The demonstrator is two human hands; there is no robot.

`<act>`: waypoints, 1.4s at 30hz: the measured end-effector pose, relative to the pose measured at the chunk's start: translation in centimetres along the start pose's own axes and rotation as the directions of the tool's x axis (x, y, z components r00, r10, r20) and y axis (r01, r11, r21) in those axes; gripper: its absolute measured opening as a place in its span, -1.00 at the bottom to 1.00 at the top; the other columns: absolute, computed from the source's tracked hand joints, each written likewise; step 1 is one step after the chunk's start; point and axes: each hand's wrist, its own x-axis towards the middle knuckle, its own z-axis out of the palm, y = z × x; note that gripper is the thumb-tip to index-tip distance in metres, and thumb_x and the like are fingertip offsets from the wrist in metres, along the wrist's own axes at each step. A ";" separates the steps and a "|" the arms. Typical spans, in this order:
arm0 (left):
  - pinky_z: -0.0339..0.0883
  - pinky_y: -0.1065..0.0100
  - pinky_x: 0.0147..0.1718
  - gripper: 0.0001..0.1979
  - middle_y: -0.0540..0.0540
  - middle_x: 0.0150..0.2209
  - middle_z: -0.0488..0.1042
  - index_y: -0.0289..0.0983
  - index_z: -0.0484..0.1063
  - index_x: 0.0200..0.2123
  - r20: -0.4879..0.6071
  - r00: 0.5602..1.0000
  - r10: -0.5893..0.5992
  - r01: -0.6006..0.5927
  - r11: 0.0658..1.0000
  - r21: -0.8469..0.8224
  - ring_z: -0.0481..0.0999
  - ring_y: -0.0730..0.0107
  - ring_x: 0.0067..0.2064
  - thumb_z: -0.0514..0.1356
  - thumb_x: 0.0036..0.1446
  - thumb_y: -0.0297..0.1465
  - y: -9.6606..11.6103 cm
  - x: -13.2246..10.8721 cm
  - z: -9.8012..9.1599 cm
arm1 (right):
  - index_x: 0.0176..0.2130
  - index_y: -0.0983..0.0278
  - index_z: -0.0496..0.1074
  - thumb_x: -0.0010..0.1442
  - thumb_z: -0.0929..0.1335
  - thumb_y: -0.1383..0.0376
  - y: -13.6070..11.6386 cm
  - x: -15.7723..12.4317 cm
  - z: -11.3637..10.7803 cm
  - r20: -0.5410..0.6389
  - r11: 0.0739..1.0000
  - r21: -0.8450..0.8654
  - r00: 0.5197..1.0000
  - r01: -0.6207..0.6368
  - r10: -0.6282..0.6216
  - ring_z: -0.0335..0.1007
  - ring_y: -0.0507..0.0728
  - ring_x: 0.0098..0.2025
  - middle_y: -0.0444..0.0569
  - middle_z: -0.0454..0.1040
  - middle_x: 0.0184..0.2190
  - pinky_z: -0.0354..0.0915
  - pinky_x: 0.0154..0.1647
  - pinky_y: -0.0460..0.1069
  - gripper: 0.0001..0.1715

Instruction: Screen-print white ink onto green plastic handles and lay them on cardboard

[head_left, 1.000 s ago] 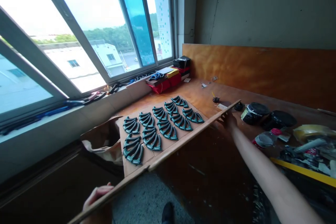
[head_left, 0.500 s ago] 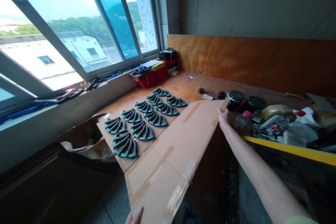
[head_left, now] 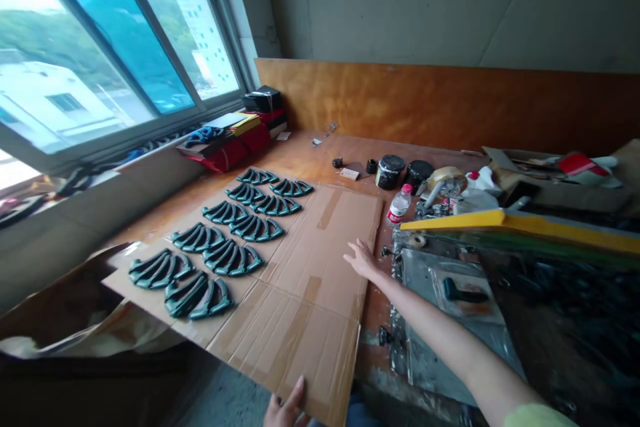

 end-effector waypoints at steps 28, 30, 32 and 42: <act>0.50 0.25 -0.23 -0.72 -0.06 -0.30 0.43 -0.28 0.30 -0.29 -0.061 0.992 0.112 -0.108 0.992 0.066 0.53 0.38 -0.37 0.35 -0.01 -0.40 -3.6 -1.4 4.1 | 0.23 0.23 0.29 0.27 0.30 0.16 21.0 -16.4 -12.0 -0.066 0.876 -0.318 0.914 0.362 -0.401 0.01 0.22 0.36 0.03 0.17 0.30 -0.03 0.36 0.19 -0.43; 0.46 0.24 -0.17 -0.71 0.00 -0.34 0.37 -0.25 0.25 -0.32 -0.230 0.931 0.282 -0.285 0.958 0.019 0.51 0.40 -0.35 0.33 -0.04 -0.44 -3.0 -3.3 5.0 | 0.29 0.25 0.19 0.26 0.31 0.14 21.0 -16.8 -11.6 -0.106 0.878 -0.312 0.905 0.363 -0.412 -0.02 0.24 0.36 0.06 0.11 0.33 -0.05 0.36 0.21 -0.34; 0.44 0.24 -0.14 -0.73 0.04 -0.36 0.33 -0.24 0.24 -0.31 -0.320 0.847 0.423 -0.445 0.896 0.008 0.49 0.43 -0.35 0.30 -0.03 -0.45 -1.8 -5.7 6.8 | 0.32 0.29 0.12 0.25 0.31 0.12 20.5 -17.1 -11.2 -0.133 0.890 -0.314 0.913 0.330 -0.386 -0.03 0.27 0.37 0.12 0.05 0.35 -0.06 0.36 0.21 -0.26; 0.29 0.52 -0.47 -0.56 0.06 -0.45 0.38 -0.23 0.34 -0.02 0.310 0.521 0.795 -0.788 0.588 -0.184 0.35 0.60 -0.52 0.18 0.13 -0.09 10.3 -18.9 25.4 | 0.18 0.35 0.34 0.29 0.21 -0.02 23.9 -16.5 -16.4 -0.316 0.974 -0.224 0.948 -0.040 -0.033 -0.01 0.38 0.35 0.26 0.26 0.23 -0.11 0.31 0.35 -0.34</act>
